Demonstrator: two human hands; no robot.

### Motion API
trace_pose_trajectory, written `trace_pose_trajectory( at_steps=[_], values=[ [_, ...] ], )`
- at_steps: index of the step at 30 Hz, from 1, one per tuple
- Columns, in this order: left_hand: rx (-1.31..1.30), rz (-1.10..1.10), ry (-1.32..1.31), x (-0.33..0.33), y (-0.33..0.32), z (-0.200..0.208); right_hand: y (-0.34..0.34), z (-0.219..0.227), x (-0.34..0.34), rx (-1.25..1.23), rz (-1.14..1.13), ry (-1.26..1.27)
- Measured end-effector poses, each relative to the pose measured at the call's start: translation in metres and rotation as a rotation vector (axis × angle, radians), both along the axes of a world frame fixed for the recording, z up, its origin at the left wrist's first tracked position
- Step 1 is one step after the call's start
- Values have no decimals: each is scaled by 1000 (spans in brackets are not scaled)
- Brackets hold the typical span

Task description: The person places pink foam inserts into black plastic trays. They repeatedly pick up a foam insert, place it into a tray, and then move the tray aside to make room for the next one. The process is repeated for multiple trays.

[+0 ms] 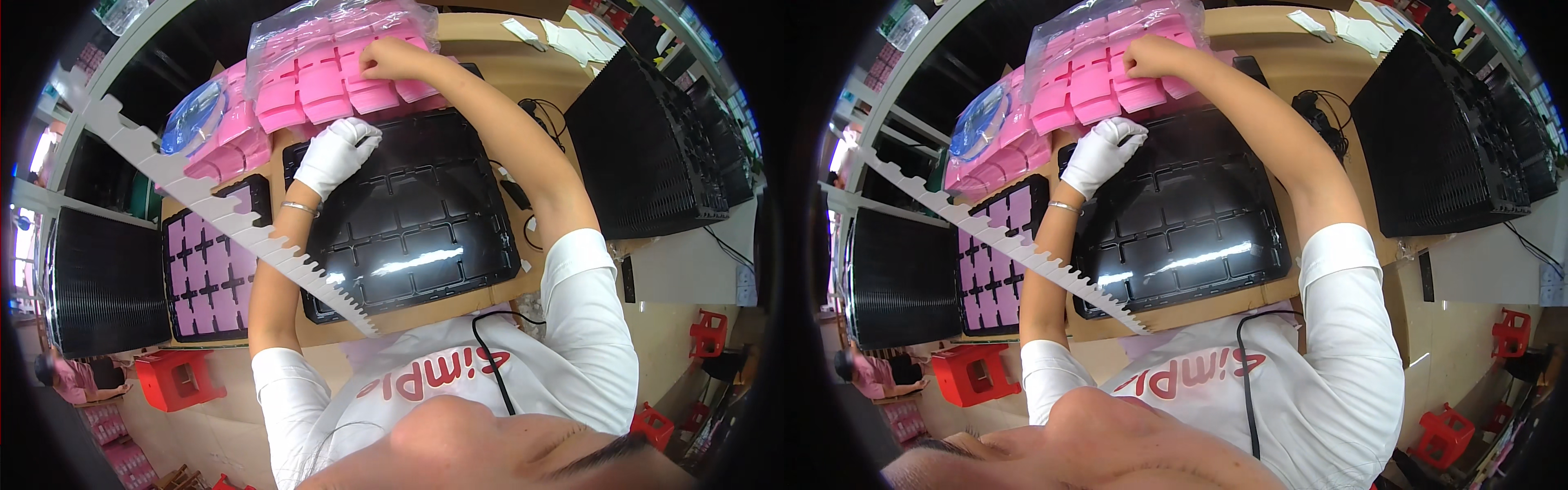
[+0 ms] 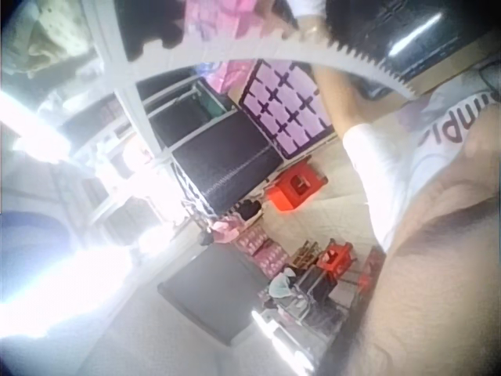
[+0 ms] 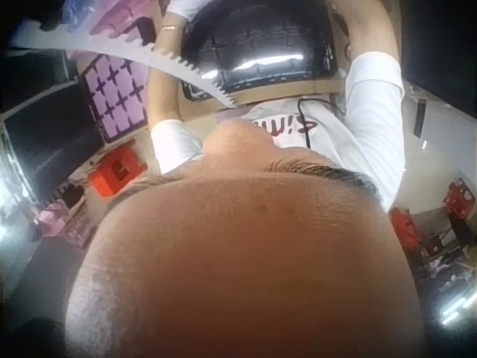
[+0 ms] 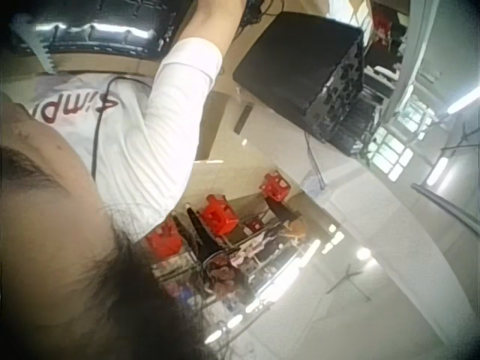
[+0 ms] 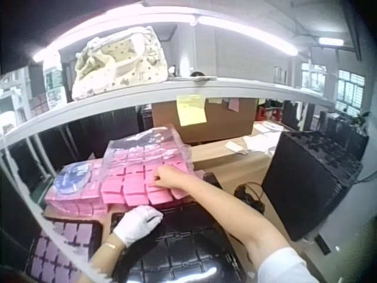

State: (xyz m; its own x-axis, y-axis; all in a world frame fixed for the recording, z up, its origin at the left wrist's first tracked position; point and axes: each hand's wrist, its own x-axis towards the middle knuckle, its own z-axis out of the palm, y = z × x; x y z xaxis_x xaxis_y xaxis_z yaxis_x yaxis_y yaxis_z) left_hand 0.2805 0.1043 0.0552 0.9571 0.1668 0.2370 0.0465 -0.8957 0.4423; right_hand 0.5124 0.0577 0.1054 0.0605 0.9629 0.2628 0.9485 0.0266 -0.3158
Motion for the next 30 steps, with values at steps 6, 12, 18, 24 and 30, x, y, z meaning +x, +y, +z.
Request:
trace_pose_trajectory(
  at_steps=[6, 12, 18, 24, 30],
  values=[
    [668, 80, -323, 25, -8, 5, 3, -4, -17, 699, -109, 142],
    [450, 148, -391, 6, -8, 3, -65, 6, -70, 816, -40, -29],
    [-9, 544, -193, -71, -4, -36, -124, -79, -31, 684, -532, 587],
    [-1893, 83, -628, -111, 37, -35, -152, -78, -57, 299, -382, 1670],
    [47, 295, -103, -145, 45, -45, -204, -71, -96, 307, -485, 1377]
  ],
)
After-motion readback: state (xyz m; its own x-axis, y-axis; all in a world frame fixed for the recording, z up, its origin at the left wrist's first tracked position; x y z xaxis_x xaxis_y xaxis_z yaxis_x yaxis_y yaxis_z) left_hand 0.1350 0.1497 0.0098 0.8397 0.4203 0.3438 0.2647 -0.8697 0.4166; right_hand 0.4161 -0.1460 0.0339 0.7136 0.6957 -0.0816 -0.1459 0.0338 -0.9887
